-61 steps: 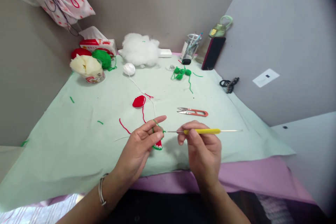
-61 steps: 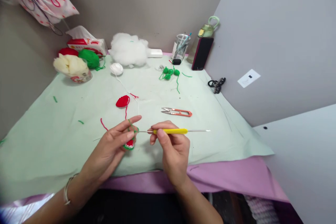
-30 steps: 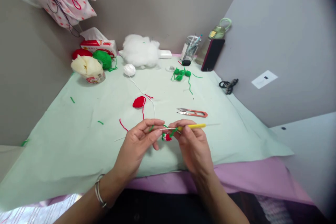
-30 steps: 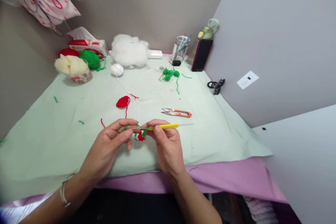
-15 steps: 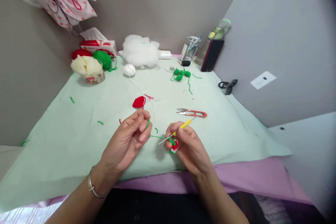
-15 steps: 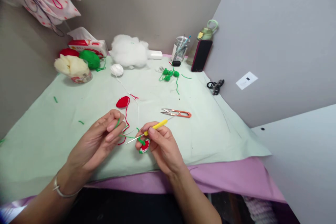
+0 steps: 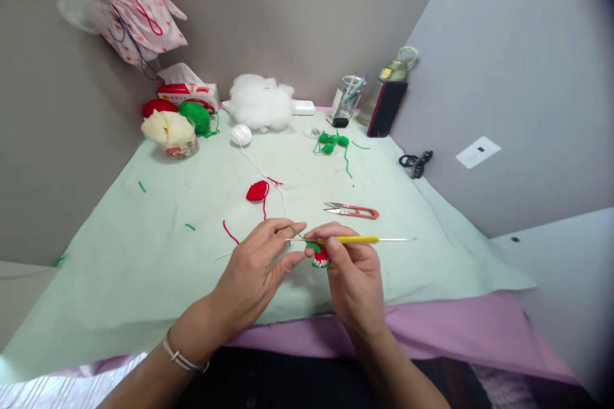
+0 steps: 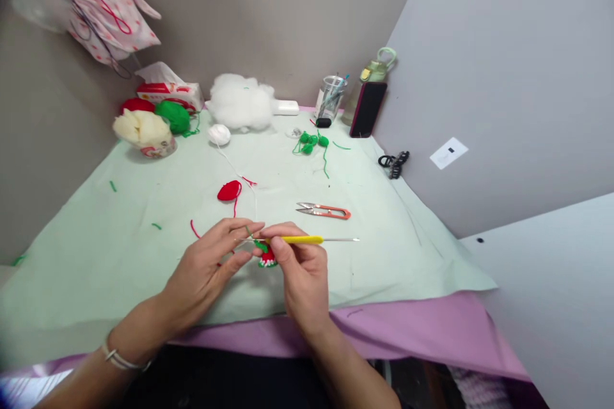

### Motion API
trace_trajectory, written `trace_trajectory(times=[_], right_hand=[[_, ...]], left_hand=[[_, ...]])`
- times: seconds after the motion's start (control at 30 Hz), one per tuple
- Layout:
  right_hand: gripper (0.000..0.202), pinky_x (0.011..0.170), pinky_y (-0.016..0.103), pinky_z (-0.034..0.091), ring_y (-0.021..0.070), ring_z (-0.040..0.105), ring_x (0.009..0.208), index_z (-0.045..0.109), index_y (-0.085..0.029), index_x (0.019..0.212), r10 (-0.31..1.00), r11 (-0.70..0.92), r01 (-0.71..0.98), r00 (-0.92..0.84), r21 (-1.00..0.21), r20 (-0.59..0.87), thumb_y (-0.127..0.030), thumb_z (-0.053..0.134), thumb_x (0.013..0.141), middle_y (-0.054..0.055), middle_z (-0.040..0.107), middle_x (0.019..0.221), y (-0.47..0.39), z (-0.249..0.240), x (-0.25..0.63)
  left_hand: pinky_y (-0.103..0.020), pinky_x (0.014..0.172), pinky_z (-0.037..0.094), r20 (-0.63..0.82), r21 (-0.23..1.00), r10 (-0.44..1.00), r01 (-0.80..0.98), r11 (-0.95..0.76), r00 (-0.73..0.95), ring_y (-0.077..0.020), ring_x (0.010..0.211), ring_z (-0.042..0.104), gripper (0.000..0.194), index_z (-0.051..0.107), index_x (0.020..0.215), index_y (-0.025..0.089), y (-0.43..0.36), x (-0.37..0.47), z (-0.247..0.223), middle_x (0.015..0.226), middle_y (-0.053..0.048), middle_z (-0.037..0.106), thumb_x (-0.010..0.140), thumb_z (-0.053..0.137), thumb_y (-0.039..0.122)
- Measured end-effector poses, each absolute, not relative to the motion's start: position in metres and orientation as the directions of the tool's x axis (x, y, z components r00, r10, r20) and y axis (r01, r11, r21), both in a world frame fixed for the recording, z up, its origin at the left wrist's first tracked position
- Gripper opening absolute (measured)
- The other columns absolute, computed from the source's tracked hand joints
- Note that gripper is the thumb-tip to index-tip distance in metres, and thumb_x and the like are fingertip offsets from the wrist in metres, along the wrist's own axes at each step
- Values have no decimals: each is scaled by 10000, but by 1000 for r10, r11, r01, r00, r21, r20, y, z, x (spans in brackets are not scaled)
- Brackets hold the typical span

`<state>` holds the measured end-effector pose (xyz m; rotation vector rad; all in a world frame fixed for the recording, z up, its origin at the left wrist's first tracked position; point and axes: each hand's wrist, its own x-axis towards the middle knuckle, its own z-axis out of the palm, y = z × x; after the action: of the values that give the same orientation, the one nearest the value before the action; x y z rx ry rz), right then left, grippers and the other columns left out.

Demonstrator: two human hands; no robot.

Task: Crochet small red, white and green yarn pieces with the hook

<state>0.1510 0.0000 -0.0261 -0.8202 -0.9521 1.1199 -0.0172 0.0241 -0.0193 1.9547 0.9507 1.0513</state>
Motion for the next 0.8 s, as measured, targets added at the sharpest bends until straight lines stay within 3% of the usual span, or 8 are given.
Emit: trace_trajectory(times=[0.07,0.13,0.23,0.33,0.43,0.53,0.67,0.8], right_hand=[[157,758,237,588,135,719,871,826,-309,1039,929,360,-238,187,-902,321,-269,676,1017,10,775,986,-3,-25,149],[209,781,259,592,153,721,930,815,-316,1074,880,455,-107,205,-884,428,-222,633,1035,14,779,1000,-5,-24,148],[246,823,293,590,171,710,965,805,-304,1103,831,527,51,180,-848,527,-177,605,1037,19,787,985,-7,-20,147],[266,846,308,591,172,707,960,794,-288,1106,812,551,120,152,-826,564,-136,589,1031,19,794,980,-8,-17,148],[273,832,310,612,173,724,964,777,-279,1096,805,563,122,145,-818,576,-109,576,1026,25,797,1010,-7,-16,147],[314,829,325,629,180,737,975,751,-267,1138,755,613,219,122,-759,645,-59,547,1018,44,795,1030,-8,-19,147],[397,810,347,648,211,745,1036,703,-219,1292,567,710,508,0,-488,824,-8,589,976,125,780,1151,-7,-31,147],[395,808,387,650,237,731,1026,694,-185,1330,427,703,660,-91,-266,900,-30,612,976,161,779,1160,-4,-42,148]], left_hand=[[-348,1083,483,186,964,915,113,-240,358,-239,1230,658,309,774,1272,224,19,-10,-16,1303,-98,730,1041,625,364],[-330,1071,494,22,997,943,-71,1,333,-224,1190,678,286,799,1247,280,15,-3,-12,1228,-47,773,1009,679,384],[-289,1001,514,-130,921,940,-313,232,314,-183,1026,695,299,831,1201,324,13,3,-8,1032,-1,808,909,811,384],[-256,928,518,-230,810,918,-460,364,323,-146,893,655,312,875,1083,299,15,5,-5,943,-6,802,787,917,385],[-239,848,524,-293,732,895,-524,437,337,-122,792,614,329,889,1023,281,15,6,-4,839,-4,760,715,963,366],[-226,788,511,-300,744,908,-525,414,291,-115,742,583,331,893,1008,269,13,9,-4,763,6,705,697,972,350],[-238,826,511,-269,792,944,-513,331,193,-137,815,611,378,878,1086,269,9,14,-6,810,1,708,724,957,347],[-242,886,521,-309,752,928,-543,374,211,-157,912,651,367,870,1102,258,8,16,-5,868,-20,750,752,942,346]])
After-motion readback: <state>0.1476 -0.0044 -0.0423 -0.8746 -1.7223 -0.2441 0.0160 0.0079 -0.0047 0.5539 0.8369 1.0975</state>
